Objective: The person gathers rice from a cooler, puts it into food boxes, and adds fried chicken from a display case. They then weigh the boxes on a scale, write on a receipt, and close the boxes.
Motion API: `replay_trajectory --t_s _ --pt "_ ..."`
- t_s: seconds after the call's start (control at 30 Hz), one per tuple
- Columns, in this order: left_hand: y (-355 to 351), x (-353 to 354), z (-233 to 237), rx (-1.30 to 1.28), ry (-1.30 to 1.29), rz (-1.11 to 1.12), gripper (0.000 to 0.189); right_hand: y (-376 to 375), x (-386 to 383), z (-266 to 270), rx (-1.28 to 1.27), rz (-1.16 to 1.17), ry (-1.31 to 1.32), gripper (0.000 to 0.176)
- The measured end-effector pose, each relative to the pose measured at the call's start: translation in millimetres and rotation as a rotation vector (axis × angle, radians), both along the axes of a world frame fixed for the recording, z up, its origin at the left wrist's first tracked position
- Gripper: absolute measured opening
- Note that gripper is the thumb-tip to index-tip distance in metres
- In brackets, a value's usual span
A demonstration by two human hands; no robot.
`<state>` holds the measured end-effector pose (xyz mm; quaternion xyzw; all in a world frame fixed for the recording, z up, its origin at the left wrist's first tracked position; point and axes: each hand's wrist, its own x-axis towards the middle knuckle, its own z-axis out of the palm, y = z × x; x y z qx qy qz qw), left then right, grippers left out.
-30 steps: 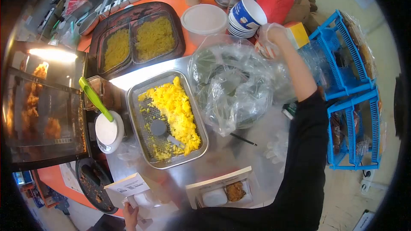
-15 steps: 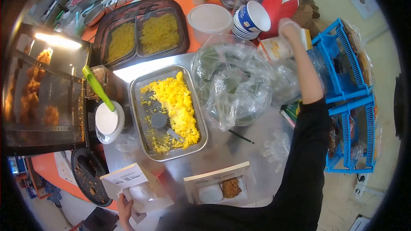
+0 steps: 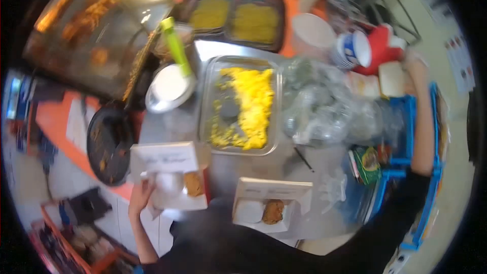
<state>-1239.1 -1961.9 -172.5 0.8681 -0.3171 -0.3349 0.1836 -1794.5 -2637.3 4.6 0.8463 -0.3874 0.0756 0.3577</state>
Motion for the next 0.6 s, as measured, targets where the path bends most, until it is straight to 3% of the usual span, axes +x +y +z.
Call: replay_trajectory --t_s 0.03,0.07,0.1,0.17,0.27,0.4,0.47,0.6 --pt "27.3 20.8 -27.8 0.08 -0.04 -0.018 0.047 13.6 -2.7 20.3 0.047 -0.073 0.053 0.019" --pt "35.3 20.5 -16.7 0.075 -0.188 -0.044 0.048 43.3 4.1 40.6 0.088 -0.262 0.151 0.022" --pt "31.1 16.9 -4.0 0.074 -0.329 -0.081 0.049 85.6 28.8 66.5 0.056 -0.256 0.22 0.023" --pt "-7.6 -10.4 64.0 0.047 -0.444 0.195 0.05 197.8 95.7 120.9 -0.159 0.154 0.242 0.025" --pt "-15.9 -19.2 109.8 -0.359 -0.535 0.204 0.05 317.6 166.1 149.5 -0.188 0.56 0.258 0.027" --pt "-13.7 -36.4 140.9 -0.743 -0.251 0.01 0.062 421.5 248.1 128.9 0.311 0.937 0.235 0.028" --pt "-1.5 -36.3 155.4 -0.801 -0.178 -0.27 0.069 456.9 294.8 110.4 0.609 1.144 0.239 0.028" --pt "47.2 -25.0 120.4 -0.908 0.507 -0.668 0.077 517.2 394.2 77.0 1.177 1.468 0.33 0.029"
